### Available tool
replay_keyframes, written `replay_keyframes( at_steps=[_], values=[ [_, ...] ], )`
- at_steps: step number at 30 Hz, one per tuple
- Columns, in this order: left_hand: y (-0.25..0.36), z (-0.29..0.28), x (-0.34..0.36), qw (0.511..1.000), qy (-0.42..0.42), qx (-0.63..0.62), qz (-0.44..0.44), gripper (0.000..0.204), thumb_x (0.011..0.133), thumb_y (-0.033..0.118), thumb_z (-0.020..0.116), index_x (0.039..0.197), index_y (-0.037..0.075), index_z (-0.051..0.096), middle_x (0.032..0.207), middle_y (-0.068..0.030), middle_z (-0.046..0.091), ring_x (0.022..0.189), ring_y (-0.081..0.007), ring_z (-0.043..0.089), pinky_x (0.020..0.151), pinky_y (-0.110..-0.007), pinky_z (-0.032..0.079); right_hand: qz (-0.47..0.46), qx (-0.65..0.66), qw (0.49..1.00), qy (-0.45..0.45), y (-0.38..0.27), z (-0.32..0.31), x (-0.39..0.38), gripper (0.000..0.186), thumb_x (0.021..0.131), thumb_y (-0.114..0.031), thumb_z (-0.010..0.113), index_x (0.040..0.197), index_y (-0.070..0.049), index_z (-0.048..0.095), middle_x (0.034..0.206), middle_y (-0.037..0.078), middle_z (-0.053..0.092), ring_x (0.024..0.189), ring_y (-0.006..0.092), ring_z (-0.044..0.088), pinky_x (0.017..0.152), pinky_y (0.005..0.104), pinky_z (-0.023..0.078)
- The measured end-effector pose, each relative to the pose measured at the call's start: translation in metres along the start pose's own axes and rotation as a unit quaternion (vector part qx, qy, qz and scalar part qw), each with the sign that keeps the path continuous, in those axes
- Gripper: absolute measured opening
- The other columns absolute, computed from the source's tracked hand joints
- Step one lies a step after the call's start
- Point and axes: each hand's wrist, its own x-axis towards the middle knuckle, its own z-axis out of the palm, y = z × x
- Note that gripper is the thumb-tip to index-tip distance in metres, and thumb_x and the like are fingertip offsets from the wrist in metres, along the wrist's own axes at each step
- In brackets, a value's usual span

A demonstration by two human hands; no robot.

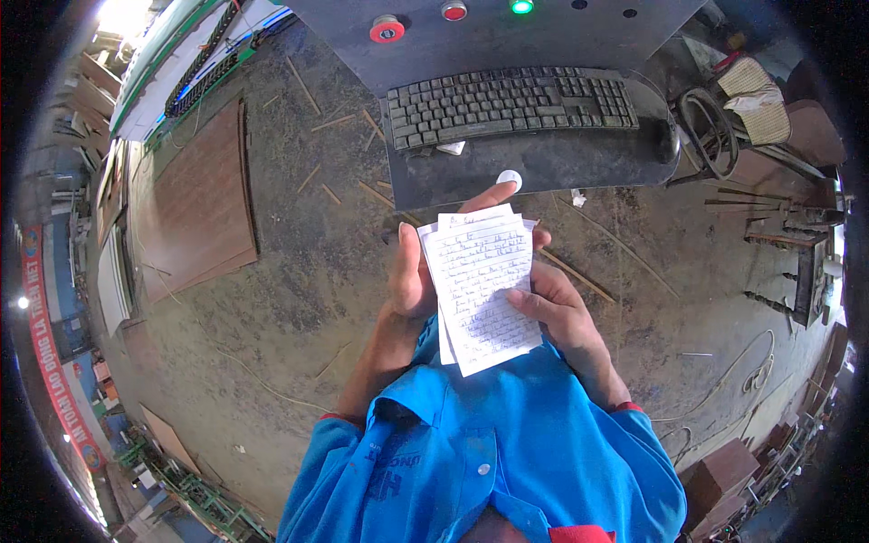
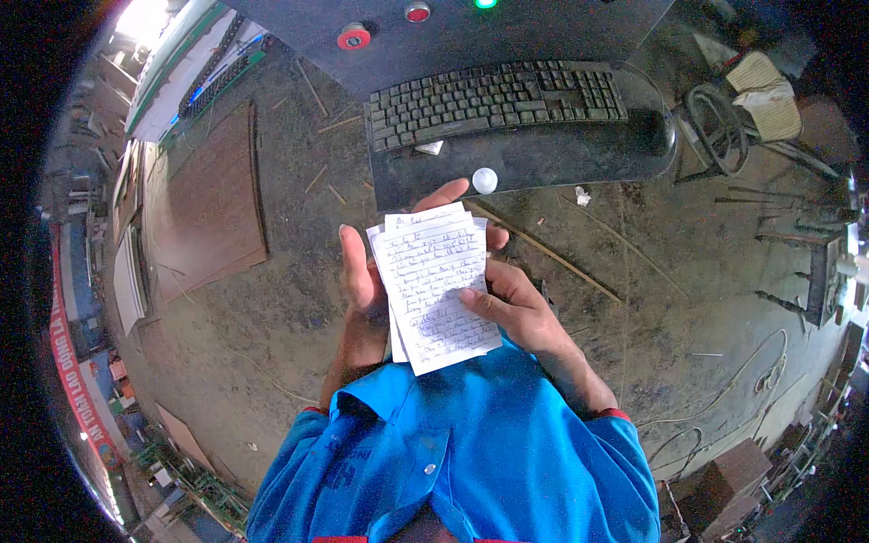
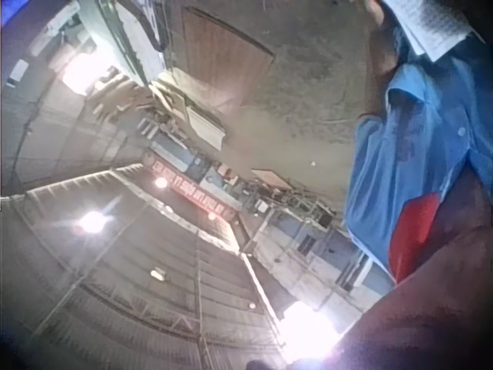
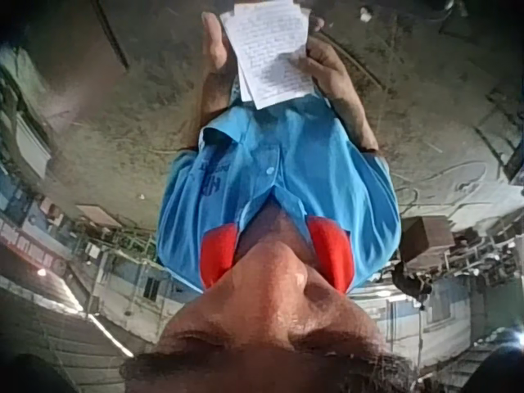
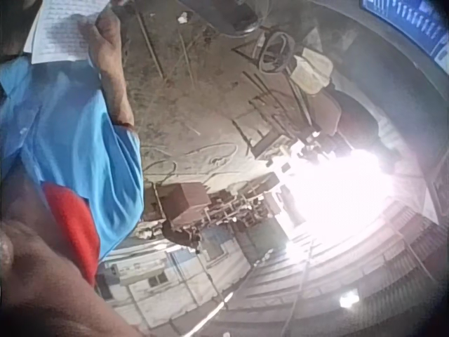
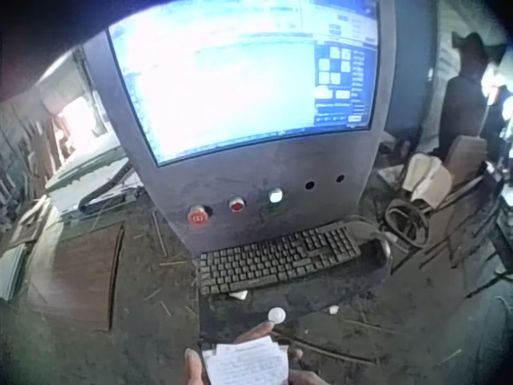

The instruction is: Interacting with a computer control terminal for a CNC machine and reviewing handwritten technical notes.

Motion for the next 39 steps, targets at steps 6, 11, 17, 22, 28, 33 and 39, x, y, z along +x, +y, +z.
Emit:
replay_keyframes(
  at_steps=[6,11,17,22,28,33,39],
  values=[
    [0.004,0.002,0.001,1.000,-0.006,-0.026,-0.012,0.114,0.079,0.087,0.028,0.147,-0.004,0.027,0.116,-0.0293,0.060,0.107,-0.0388,0.062,0.092,-0.048,0.051,-0.013,-0.016,1.000,-0.020,0.010,-0.006,0.004,0.035,0.098,-0.019,0.055,0.124,0.004,0.053,0.111,0.009,0.064,0.103,0.0162,0.060,0.091,0.0320,0.046],
    [0.007,0.002,0.000,0.998,-0.016,-0.067,0.007,0.105,0.084,0.083,0.024,0.149,0.000,0.026,0.111,-0.0286,0.061,0.104,-0.0403,0.062,0.088,-0.049,0.052,-0.048,-0.041,0.998,-0.022,0.009,-0.001,0.002,0.038,0.099,-0.022,0.054,0.126,0.005,0.051,0.106,0.008,0.064,0.093,0.0137,0.061,0.081,0.0291,0.049],
    [0.011,0.000,-0.002,0.998,-0.023,-0.062,0.016,0.097,0.088,0.079,0.020,0.149,0.003,0.027,0.115,-0.0279,0.059,0.099,-0.0390,0.064,0.083,-0.048,0.054,-0.005,-0.070,0.997,-0.014,0.007,0.003,-0.002,0.043,0.100,-0.026,0.052,0.127,0.006,0.048,0.091,0.005,0.063,0.069,0.0082,0.058,0.055,0.0231,0.046],
    [0.010,-0.004,-0.005,0.996,-0.029,-0.085,0.014,0.100,0.086,0.082,0.022,0.145,0.003,0.033,0.116,-0.0303,0.058,0.100,-0.0429,0.064,0.083,-0.052,0.054,0.028,-0.066,0.997,-0.021,0.007,0.006,-0.002,0.043,0.100,-0.029,0.052,0.127,0.005,0.049,0.089,0.005,0.064,0.068,0.0095,0.059,0.055,0.0243,0.047],
    [0.012,-0.002,-0.008,0.996,0.008,-0.093,-0.009,0.102,0.084,0.083,0.020,0.141,0.000,0.038,0.118,-0.0309,0.057,0.100,-0.0440,0.063,0.083,-0.052,0.054,0.012,-0.054,0.998,-0.018,0.011,0.008,0.000,0.047,0.100,-0.031,0.052,0.132,0.003,0.047,0.090,0.006,0.064,0.068,0.0101,0.059,0.054,0.0239,0.047],
    [0.012,-0.001,-0.006,0.998,-0.020,-0.060,0.024,0.103,0.084,0.084,0.020,0.144,0.001,0.034,0.117,-0.0312,0.057,0.099,-0.0441,0.063,0.083,-0.052,0.054,-0.005,-0.072,0.997,-0.008,0.011,0.010,0.000,0.049,0.100,-0.033,0.051,0.134,0.003,0.045,0.091,0.006,0.064,0.068,0.0099,0.059,0.053,0.0233,0.047],
    [0.010,0.000,-0.008,0.997,-0.019,-0.066,0.041,0.099,0.085,0.083,0.022,0.148,0.008,0.028,0.117,-0.0314,0.056,0.100,-0.0444,0.063,0.083,-0.052,0.054,0.012,-0.067,0.997,-0.024,0.011,0.009,0.000,0.046,0.100,-0.034,0.051,0.130,0.002,0.047,0.090,0.005,0.064,0.068,0.0092,0.059,0.053,0.0231,0.047]
  ],
)
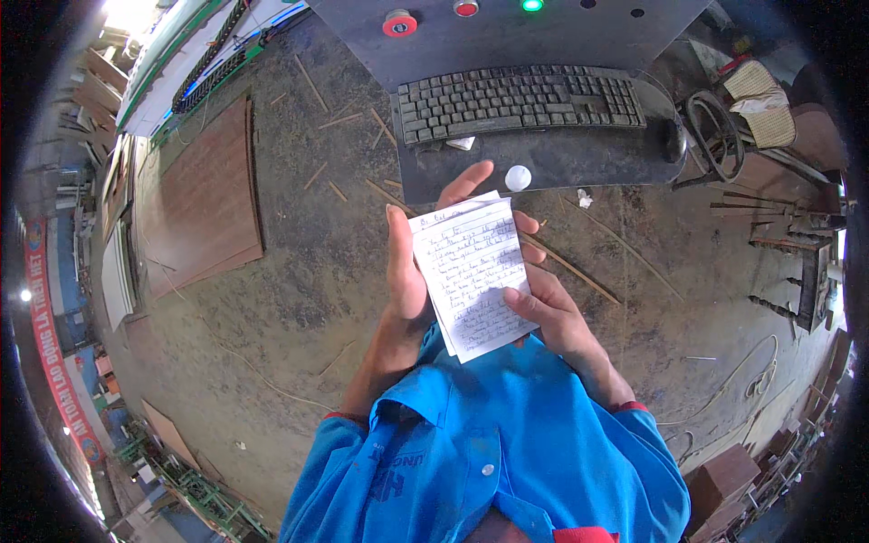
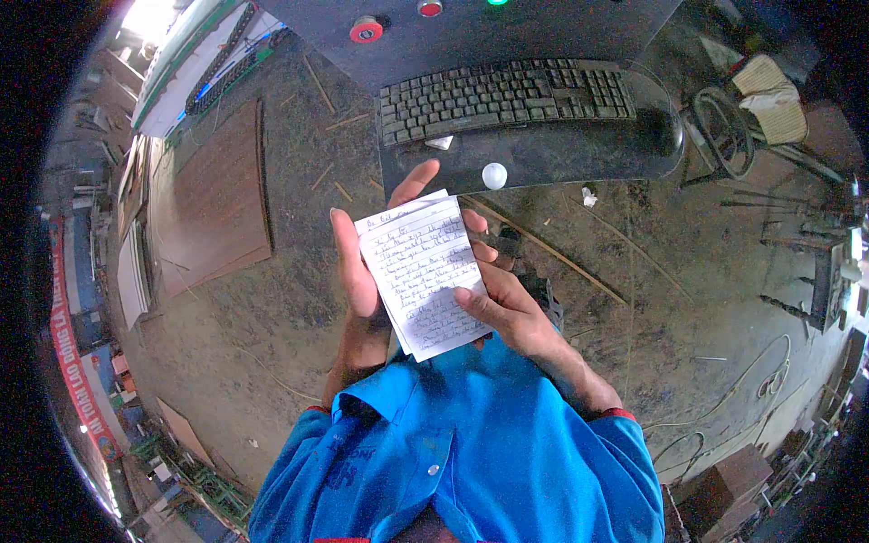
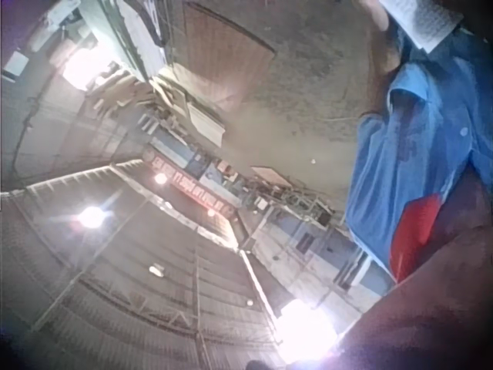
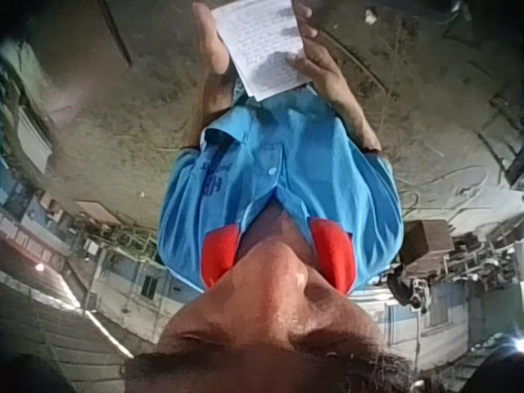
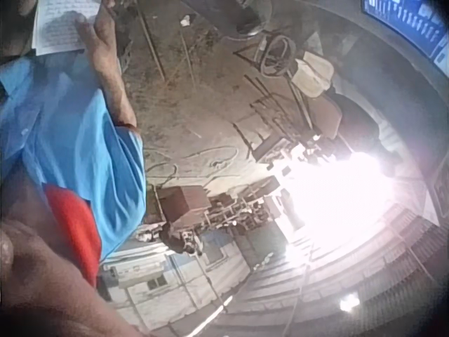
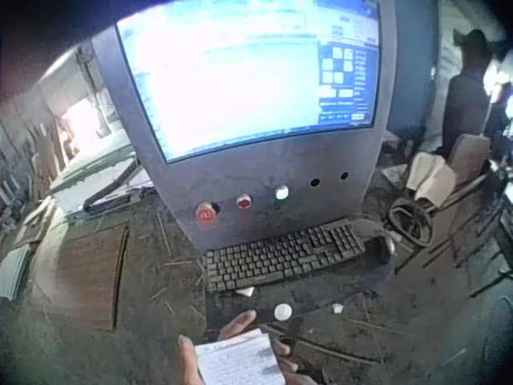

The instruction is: Interacting with a computer control terminal for a CNC machine and reviewing handwritten technical notes.

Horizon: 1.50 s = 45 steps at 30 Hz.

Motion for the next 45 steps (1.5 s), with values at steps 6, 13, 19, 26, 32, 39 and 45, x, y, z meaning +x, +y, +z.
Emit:
replay_keyframes(
  at_steps=[6,13,19,26,32,39,45],
  values=[
    [-0.001,0.001,-0.002,1.000,0.005,-0.007,-0.003,0.096,0.085,0.082,0.025,0.146,0.008,0.031,0.119,-0.0310,0.056,0.102,-0.0450,0.062,0.084,-0.054,0.054,-0.009,0.006,1.000,0.010,0.006,0.000,-0.001,0.045,0.100,-0.034,0.052,0.126,0.002,0.049,0.088,0.005,0.064,0.066,0.0090,0.059,0.052,0.0231,0.047],
    [0.000,-0.001,-0.005,0.999,0.005,-0.029,-0.017,0.094,0.086,0.081,0.027,0.140,0.005,0.038,0.122,-0.0302,0.054,0.103,-0.0468,0.061,0.084,-0.056,0.054,0.006,0.003,1.000,0.001,0.003,0.000,-0.002,0.042,0.099,-0.033,0.054,0.121,0.002,0.052,0.087,0.005,0.064,0.065,0.0090,0.059,0.051,0.0230,0.047],
    [-0.001,-0.003,-0.004,0.999,-0.001,-0.032,-0.010,0.091,0.086,0.080,0.028,0.134,0.003,0.041,0.121,-0.0302,0.054,0.102,-0.0466,0.061,0.083,-0.057,0.054,-0.008,0.002,1.000,-0.019,0.003,-0.002,-0.001,0.043,0.096,-0.027,0.060,0.124,0.003,0.050,0.086,0.004,0.063,0.064,0.0085,0.057,0.053,0.0228,0.046],
    [0.006,-0.002,-0.002,0.998,0.008,-0.058,-0.006,0.089,0.088,0.078,0.029,0.132,0.002,0.042,0.120,-0.0301,0.055,0.101,-0.0471,0.062,0.079,-0.056,0.055,-0.120,-0.084,0.988,-0.056,0.005,-0.009,0.000,0.059,0.082,-0.013,0.075,0.133,0.001,0.047,0.110,0.012,0.065,0.103,0.0179,0.061,0.088,0.0341,0.050],
    [0.013,0.010,0.001,0.999,0.031,-0.018,-0.012,0.088,0.089,0.078,0.021,0.128,0.003,0.046,0.115,-0.0227,0.059,0.098,-0.0379,0.064,0.079,-0.047,0.056,-0.077,-0.143,0.984,-0.072,0.004,-0.012,-0.001,0.061,0.078,-0.009,0.080,0.131,0.000,0.050,0.115,0.014,0.065,0.107,0.0177,0.060,0.093,0.0365,0.049],
    [0.014,0.009,0.001,0.999,0.035,-0.013,-0.014,0.089,0.088,0.079,0.020,0.128,0.003,0.046,0.115,-0.0224,0.060,0.098,-0.0379,0.065,0.078,-0.047,0.056,-0.025,-0.121,0.991,-0.061,0.005,-0.009,0.001,0.051,0.076,-0.013,0.082,0.118,0.002,0.058,0.103,0.011,0.070,0.087,0.0161,0.066,0.075,0.0333,0.053],
    [0.012,0.001,0.001,0.999,0.020,-0.040,-0.010,0.091,0.086,0.080,0.028,0.133,0.003,0.042,0.120,-0.0293,0.055,0.100,-0.0466,0.063,0.077,-0.055,0.057,-0.088,-0.166,0.979,-0.085,0.008,-0.007,0.002,0.044,0.077,-0.014,0.082,0.113,0.001,0.062,0.098,0.011,0.071,0.087,0.0156,0.066,0.075,0.0318,0.053]
  ],
)
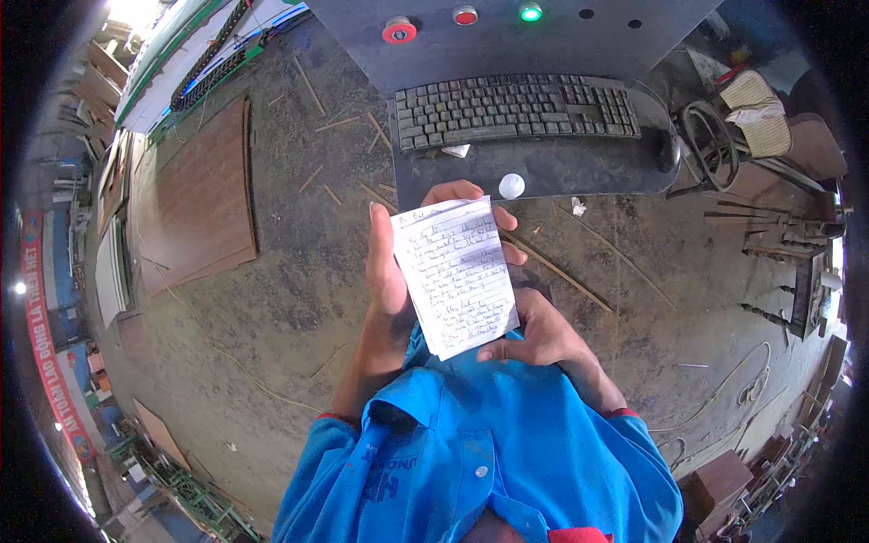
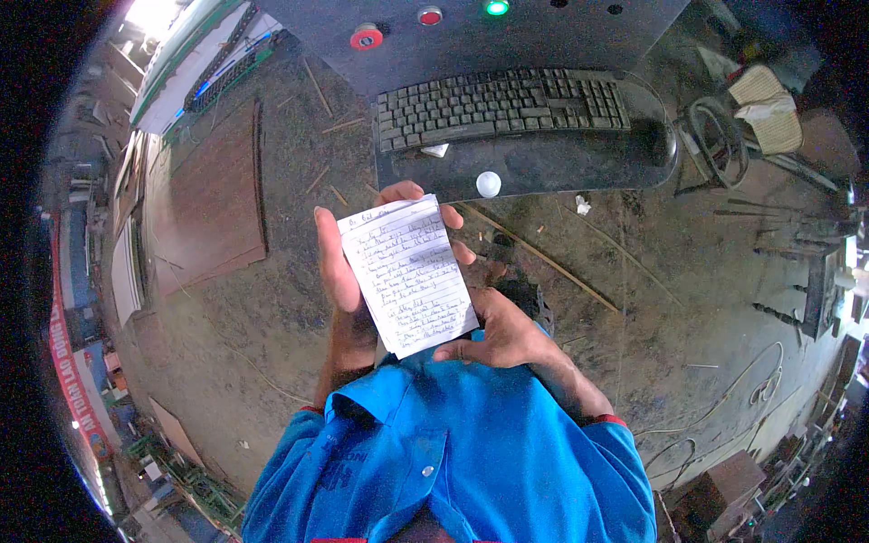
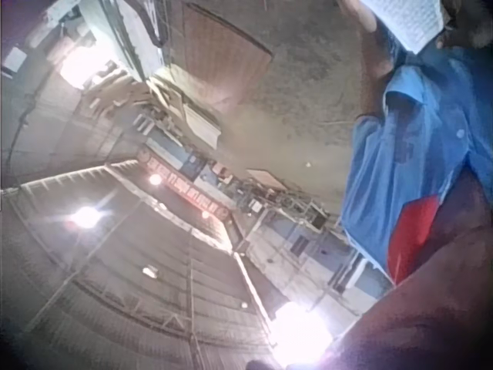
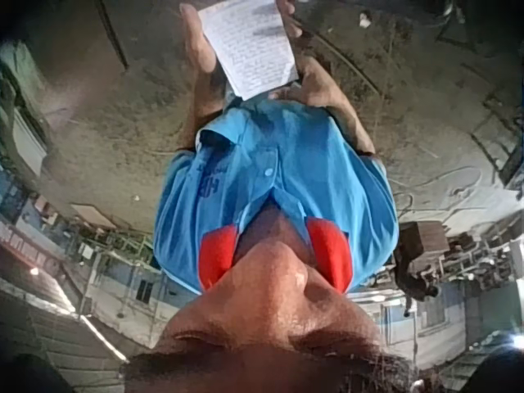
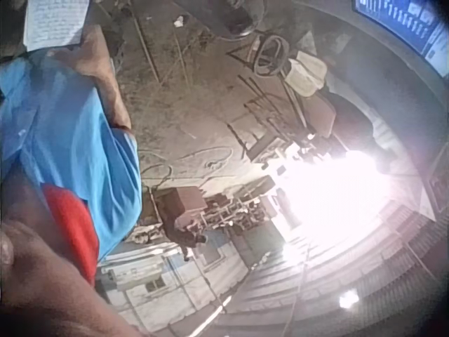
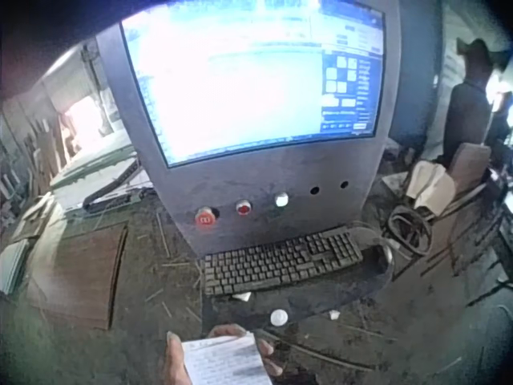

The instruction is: Interacting with a computer control terminal for a CNC machine and reviewing handwritten technical notes.

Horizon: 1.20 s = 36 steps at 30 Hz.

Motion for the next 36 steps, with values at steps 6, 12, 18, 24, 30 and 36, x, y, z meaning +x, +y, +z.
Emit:
replay_keyframes(
  at_steps=[6,12,18,24,30,36],
  values=[
    [0.001,0.002,-0.004,1.000,-0.016,0.020,0.004,0.089,0.089,0.078,0.020,0.131,0.003,0.044,0.117,-0.0243,0.058,0.101,-0.0395,0.064,0.082,-0.049,0.056,0.134,0.030,0.989,-0.055,-0.015,-0.004,0.005,0.034,0.079,-0.014,0.080,0.106,-0.001,0.067,0.092,0.009,0.072,0.078,0.0136,0.065,0.070,0.0307,0.052],
    [-0.001,-0.003,-0.005,0.999,-0.033,0.027,0.004,0.091,0.088,0.079,0.021,0.133,0.003,0.042,0.120,-0.0257,0.057,0.102,-0.0414,0.063,0.084,-0.051,0.055,0.084,0.026,0.996,-0.036,-0.008,0.000,0.005,0.031,0.080,-0.016,0.080,0.106,-0.003,0.069,0.089,0.007,0.072,0.072,0.0120,0.064,0.067,0.0299,0.051],
    [-0.003,-0.002,-0.004,0.999,-0.041,0.026,0.004,0.085,0.091,0.073,0.026,0.135,0.002,0.040,0.121,-0.0262,0.056,0.104,-0.0405,0.062,0.086,-0.049,0.053,0.088,0.049,0.995,-0.015,-0.009,0.003,0.005,0.027,0.078,-0.012,0.080,0.100,0.000,0.068,0.082,0.007,0.071,0.067,0.0126,0.064,0.061,0.0289,0.050],
    [-0.006,-0.006,-0.005,0.996,-0.011,0.085,0.021,0.078,0.091,0.066,0.040,0.137,0.003,0.038,0.118,-0.0282,0.057,0.100,-0.0411,0.064,0.079,-0.050,0.056,0.082,0.080,0.993,-0.009,-0.010,0.004,0.003,0.027,0.078,-0.016,0.082,0.091,0.001,0.067,0.073,0.007,0.068,0.060,0.0131,0.062,0.054,0.0273,0.048],
    [-0.005,-0.002,-0.006,0.996,0.011,0.091,0.016,0.078,0.092,0.066,0.038,0.137,0.003,0.038,0.118,-0.0278,0.057,0.100,-0.0414,0.063,0.080,-0.050,0.056,0.108,0.113,0.987,-0.036,0.000,0.000,0.002,0.032,0.091,-0.032,0.069,0.087,-0.001,0.067,0.072,0.005,0.067,0.062,0.0104,0.060,0.055,0.0248,0.047],
    [-0.006,-0.001,-0.006,0.995,0.008,0.094,0.014,0.076,0.092,0.066,0.037,0.137,0.004,0.040,0.118,-0.0267,0.058,0.098,-0.0403,0.063,0.079,-0.050,0.056,0.114,0.127,0.985,-0.014,0.005,0.002,0.003,0.042,0.099,-0.039,0.054,0.083,-0.002,0.066,0.067,0.004,0.064,0.058,0.0094,0.057,0.051,0.0242,0.044]
  ],
)
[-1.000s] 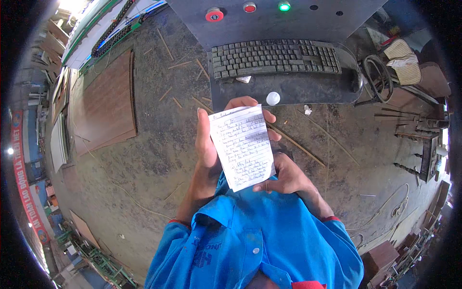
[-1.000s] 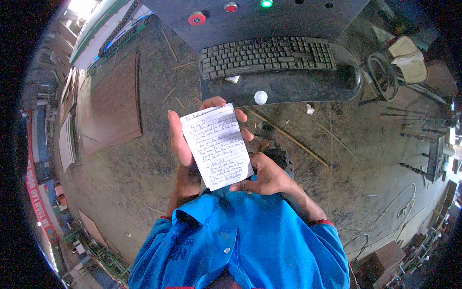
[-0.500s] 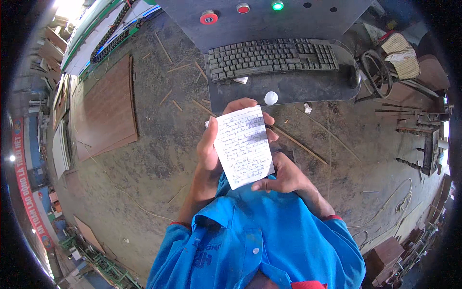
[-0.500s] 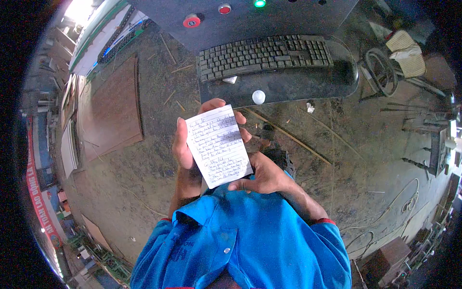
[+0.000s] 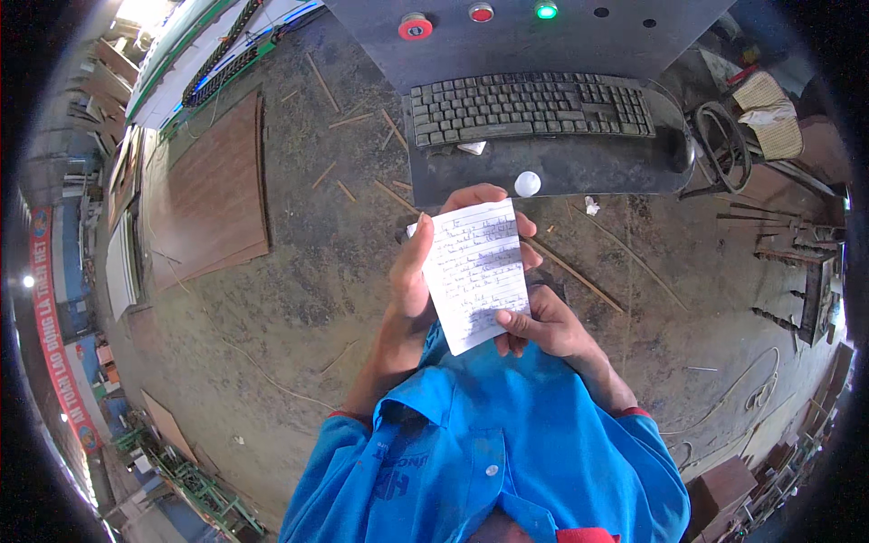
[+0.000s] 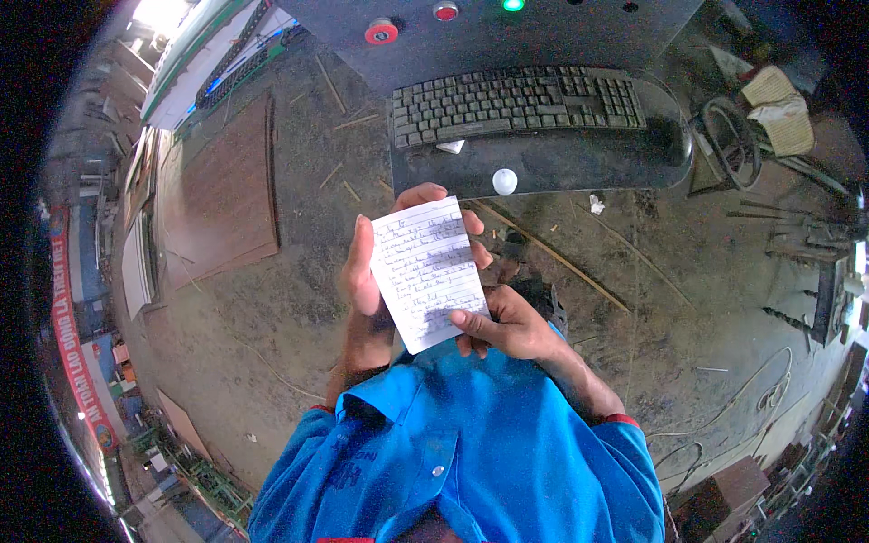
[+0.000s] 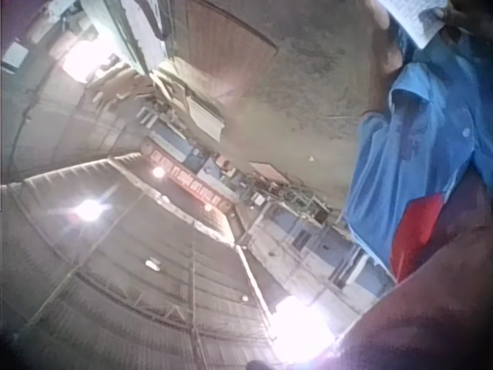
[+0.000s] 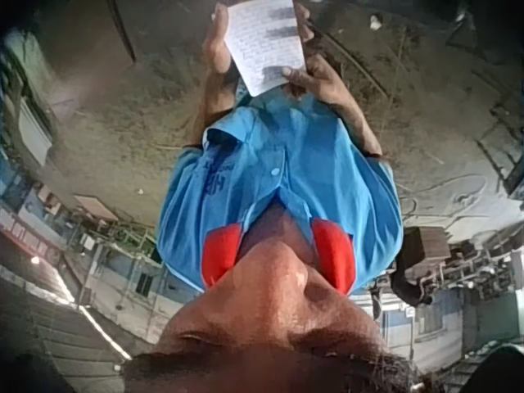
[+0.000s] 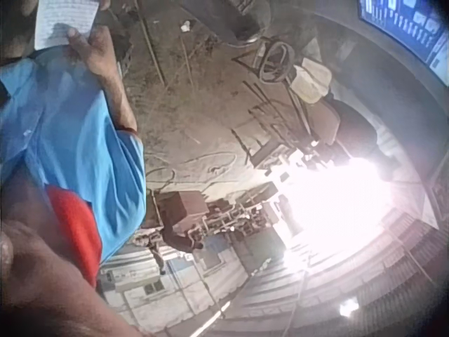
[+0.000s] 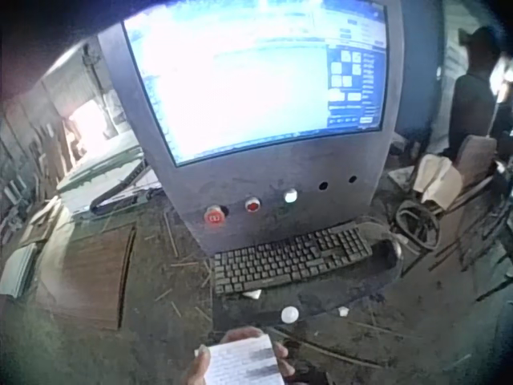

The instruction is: Interacting with a computer control terminal for a CNC machine and reviewing handwritten technical notes.

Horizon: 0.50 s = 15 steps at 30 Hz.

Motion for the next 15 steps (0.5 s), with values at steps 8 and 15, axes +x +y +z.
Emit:
replay_keyframes(
  at_steps=[8,15],
  values=[
    [0.0014,-0.0017,0.0019,0.999,-0.032,-0.017,0.000,0.076,0.094,0.062,0.039,0.139,0.002,0.036,0.121,-0.0259,0.055,0.103,-0.0365,0.062,0.087,-0.047,0.054,-0.009,0.027,1.000,0.009,-0.0022,0.0019,0.0021,0.039,0.100,-0.036,0.053,0.089,-0.002,0.065,0.068,0.004,0.064,0.058,0.0100,0.057,0.051,0.0247,0.045],
    [-0.0007,0.0015,0.0060,1.000,-0.002,-0.015,-0.001,0.078,0.092,0.065,0.039,0.141,0.004,0.037,0.118,-0.0282,0.057,0.097,-0.0405,0.063,0.077,-0.050,0.056,-0.019,0.020,1.000,0.005,-0.0025,-0.0020,0.0028,0.038,0.101,-0.036,0.052,0.091,-0.001,0.064,0.068,0.004,0.063,0.058,0.0103,0.057,0.051,0.0249,0.044]
  ],
)
